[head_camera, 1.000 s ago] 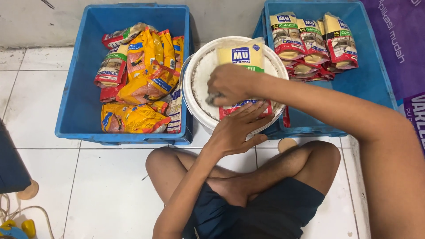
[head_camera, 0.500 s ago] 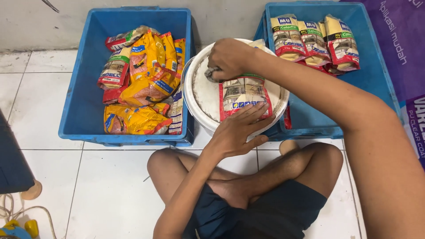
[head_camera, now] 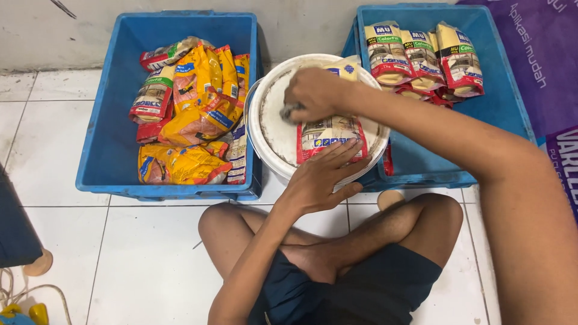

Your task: The person sits cross-legged on the floor and wipes the surface of a small package of MU ColorFill mortar using a cloth. The person repeatedly rubs the same package, which is placed on top of a white bucket, while other similar packages are visible in blue crates nearby.

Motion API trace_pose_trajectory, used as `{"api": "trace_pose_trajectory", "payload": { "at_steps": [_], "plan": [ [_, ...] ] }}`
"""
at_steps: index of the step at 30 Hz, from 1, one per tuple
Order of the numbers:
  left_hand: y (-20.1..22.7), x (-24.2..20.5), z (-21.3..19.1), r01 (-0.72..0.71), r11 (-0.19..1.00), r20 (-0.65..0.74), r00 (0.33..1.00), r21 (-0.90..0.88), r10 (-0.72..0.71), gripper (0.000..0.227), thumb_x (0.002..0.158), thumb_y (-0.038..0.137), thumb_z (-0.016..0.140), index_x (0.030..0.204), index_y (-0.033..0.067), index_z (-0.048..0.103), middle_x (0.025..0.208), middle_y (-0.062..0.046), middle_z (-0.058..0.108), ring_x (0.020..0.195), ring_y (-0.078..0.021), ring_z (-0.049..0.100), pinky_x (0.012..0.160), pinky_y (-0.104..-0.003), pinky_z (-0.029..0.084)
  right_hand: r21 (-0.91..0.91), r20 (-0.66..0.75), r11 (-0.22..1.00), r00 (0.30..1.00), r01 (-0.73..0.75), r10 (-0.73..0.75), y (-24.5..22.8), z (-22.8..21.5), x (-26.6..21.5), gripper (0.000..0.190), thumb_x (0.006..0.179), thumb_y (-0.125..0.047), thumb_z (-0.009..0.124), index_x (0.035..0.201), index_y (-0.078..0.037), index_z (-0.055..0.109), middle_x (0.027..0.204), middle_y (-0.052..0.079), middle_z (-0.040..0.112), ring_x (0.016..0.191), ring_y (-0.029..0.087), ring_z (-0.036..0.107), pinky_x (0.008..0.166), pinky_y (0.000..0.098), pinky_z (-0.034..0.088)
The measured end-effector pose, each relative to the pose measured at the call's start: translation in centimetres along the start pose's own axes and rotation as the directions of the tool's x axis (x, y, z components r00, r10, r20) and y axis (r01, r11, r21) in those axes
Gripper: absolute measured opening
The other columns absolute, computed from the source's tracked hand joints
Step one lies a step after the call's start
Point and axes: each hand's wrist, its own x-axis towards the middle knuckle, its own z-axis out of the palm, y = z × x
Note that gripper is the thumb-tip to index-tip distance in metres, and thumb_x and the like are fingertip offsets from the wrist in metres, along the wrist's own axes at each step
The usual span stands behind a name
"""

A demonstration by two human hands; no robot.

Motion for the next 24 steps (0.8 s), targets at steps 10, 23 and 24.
{"api": "trace_pose_trajectory", "payload": {
  "at_steps": [10,23,24],
  "plan": [
    [-0.5,-0.6,1.4,0.140,0.989,0.014,0.990,0.051,-0.140,0.054,0.100,0.065,0.037,0.143,0.0405,0.059,0.137,-0.010,0.068,0.132,-0.0336,0.060,0.108,-0.050,0.050,0.271,0.073,0.959,0.992,0.081,-0.104,-7.6,-3.0,-3.7,0.049,0.094,-0.038,0.041,0.084,-0.004,0.075,0.086,0.017,0.074,0.098,0.034,0.072,0.093,0.0457,0.055],
    [0.1,-0.3,0.0,-0.154,0.986,-0.032,0.987,0.060,0.156,0.061,0.103,0.047,0.050,0.146,0.0044,0.054,0.158,-0.020,0.044,0.154,-0.0346,0.033,0.129,-0.051,0.024,-0.015,-0.147,0.994,0.983,-0.111,0.107,4.6,-0.6,-2.4,0.035,0.104,-0.036,0.056,0.090,-0.006,0.068,0.085,0.010,0.069,0.078,0.031,0.064,0.081,0.0446,0.052],
    [0.1,-0.3,0.2,-0.146,0.987,-0.024,0.989,0.072,0.148,0.063,0.102,0.049,0.049,0.146,0.0045,0.053,0.159,-0.019,0.043,0.155,-0.0337,0.031,0.129,-0.050,0.022,-0.022,-0.178,0.984,0.969,-0.176,0.169,5.1,0.0,-2.4,0.030,0.100,-0.029,0.063,0.086,-0.003,0.067,0.085,0.012,0.069,0.075,0.036,0.064,0.079,0.0475,0.052]
  ]
}}
